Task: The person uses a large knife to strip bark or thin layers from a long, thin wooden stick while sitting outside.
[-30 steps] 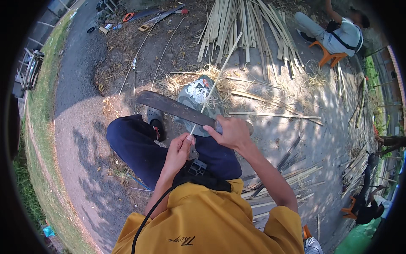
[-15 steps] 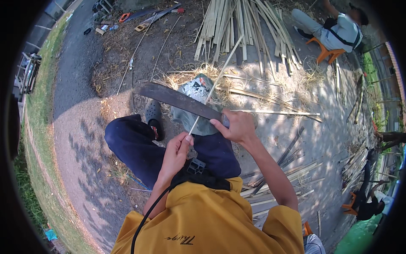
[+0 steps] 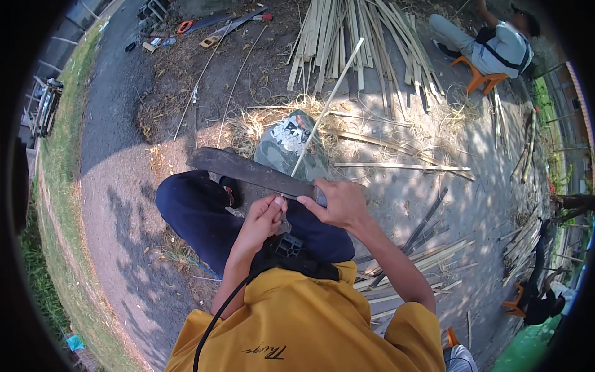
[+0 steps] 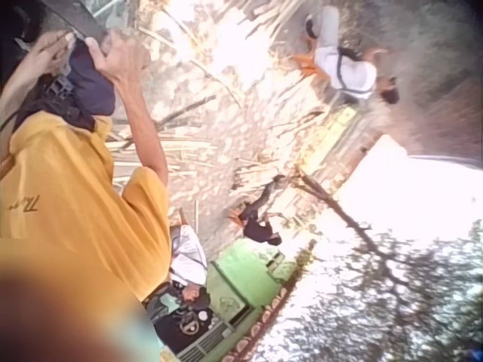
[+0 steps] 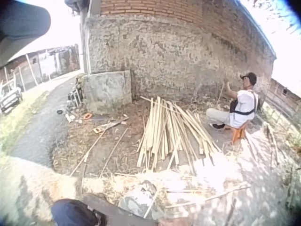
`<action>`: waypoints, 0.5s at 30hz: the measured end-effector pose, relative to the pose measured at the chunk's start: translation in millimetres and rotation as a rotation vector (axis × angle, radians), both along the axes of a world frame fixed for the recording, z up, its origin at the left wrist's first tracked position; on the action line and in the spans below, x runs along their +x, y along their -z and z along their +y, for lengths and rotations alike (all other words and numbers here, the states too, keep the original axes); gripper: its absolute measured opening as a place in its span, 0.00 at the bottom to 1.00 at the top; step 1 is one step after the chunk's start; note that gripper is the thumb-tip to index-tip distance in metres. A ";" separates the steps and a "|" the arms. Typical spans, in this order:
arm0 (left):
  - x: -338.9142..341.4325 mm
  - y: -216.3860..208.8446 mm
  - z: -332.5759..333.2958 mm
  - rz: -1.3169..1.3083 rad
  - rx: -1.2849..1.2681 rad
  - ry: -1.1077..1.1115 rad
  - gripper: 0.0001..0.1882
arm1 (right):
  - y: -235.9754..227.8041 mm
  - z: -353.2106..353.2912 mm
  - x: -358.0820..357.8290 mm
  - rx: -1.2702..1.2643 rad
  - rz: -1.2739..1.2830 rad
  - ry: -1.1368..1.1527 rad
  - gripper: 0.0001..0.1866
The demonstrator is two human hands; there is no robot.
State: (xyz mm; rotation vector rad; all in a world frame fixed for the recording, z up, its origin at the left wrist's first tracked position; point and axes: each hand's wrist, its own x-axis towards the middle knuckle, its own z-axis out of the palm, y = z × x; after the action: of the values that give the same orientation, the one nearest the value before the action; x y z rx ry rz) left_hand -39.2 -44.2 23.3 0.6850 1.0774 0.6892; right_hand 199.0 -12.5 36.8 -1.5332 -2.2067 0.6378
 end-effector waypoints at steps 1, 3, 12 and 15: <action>-0.5 6.5 1.4 0.027 0.010 -0.002 0.16 | 1.1 0.2 -1.0 -0.018 -0.009 0.013 0.27; 4.1 11.1 3.7 0.052 0.019 -0.008 0.15 | 7.3 1.0 -2.3 -0.006 -0.010 0.009 0.28; 29.1 -3.7 2.0 0.694 0.591 -0.113 0.11 | 13.5 11.7 -3.6 0.012 -0.027 0.095 0.27; 31.2 -0.4 1.0 0.675 0.555 -0.115 0.11 | 14.9 10.2 -3.2 -0.001 -0.026 0.131 0.27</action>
State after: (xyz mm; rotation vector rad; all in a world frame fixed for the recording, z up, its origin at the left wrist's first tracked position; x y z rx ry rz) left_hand -8.0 -43.2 23.7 1.4072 1.5656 0.8963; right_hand 195.8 -2.4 21.9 -1.6796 -2.1036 0.5818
